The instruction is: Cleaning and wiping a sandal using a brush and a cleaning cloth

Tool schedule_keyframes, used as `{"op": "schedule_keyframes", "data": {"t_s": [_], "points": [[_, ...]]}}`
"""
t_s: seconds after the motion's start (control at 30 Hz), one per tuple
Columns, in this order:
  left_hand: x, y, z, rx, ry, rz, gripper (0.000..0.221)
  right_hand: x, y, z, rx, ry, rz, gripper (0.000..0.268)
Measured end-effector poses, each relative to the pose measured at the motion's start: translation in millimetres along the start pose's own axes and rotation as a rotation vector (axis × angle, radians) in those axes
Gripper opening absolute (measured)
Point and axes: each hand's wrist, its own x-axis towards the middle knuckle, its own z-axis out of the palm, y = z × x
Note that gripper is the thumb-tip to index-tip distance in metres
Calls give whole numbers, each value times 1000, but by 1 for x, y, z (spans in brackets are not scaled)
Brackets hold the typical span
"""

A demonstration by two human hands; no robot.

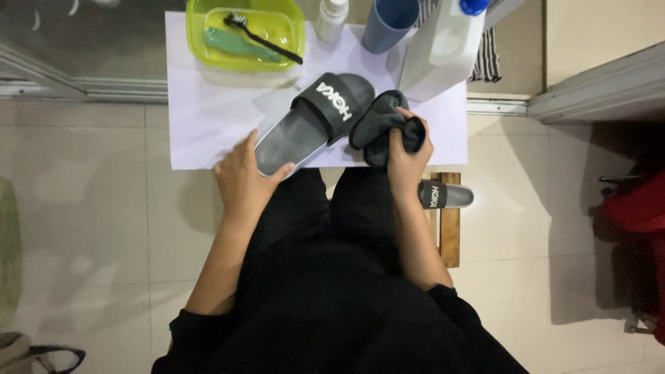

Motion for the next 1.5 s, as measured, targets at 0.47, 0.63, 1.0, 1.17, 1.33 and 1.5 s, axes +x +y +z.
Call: {"op": "schedule_keyframes", "data": {"t_s": [0.47, 0.63, 1.0, 1.17, 1.33, 1.5], "points": [[-34, 7, 19, -16, -280, 237, 71, -78, 17, 71, -874, -845, -376, 67], [-15, 3, 24, -1, -401, 237, 83, -68, 38, 70, -752, -833, -497, 54], [-23, -1, 80, -115, 227, 280, 21, -66, 27, 47, -340, -566, -267, 43], [-6, 12, 44, -212, 243, 149, 31, -81, -4, 32, -423, -342, -231, 43], [-10, 15, 21, 0, -126, -109, 39, -96, -26, 44, -569, -493, -348, 54], [-30, 2, 46, 59, -576, -195, 25, -81, 2, 71, -864, -753, -532, 53]]}}
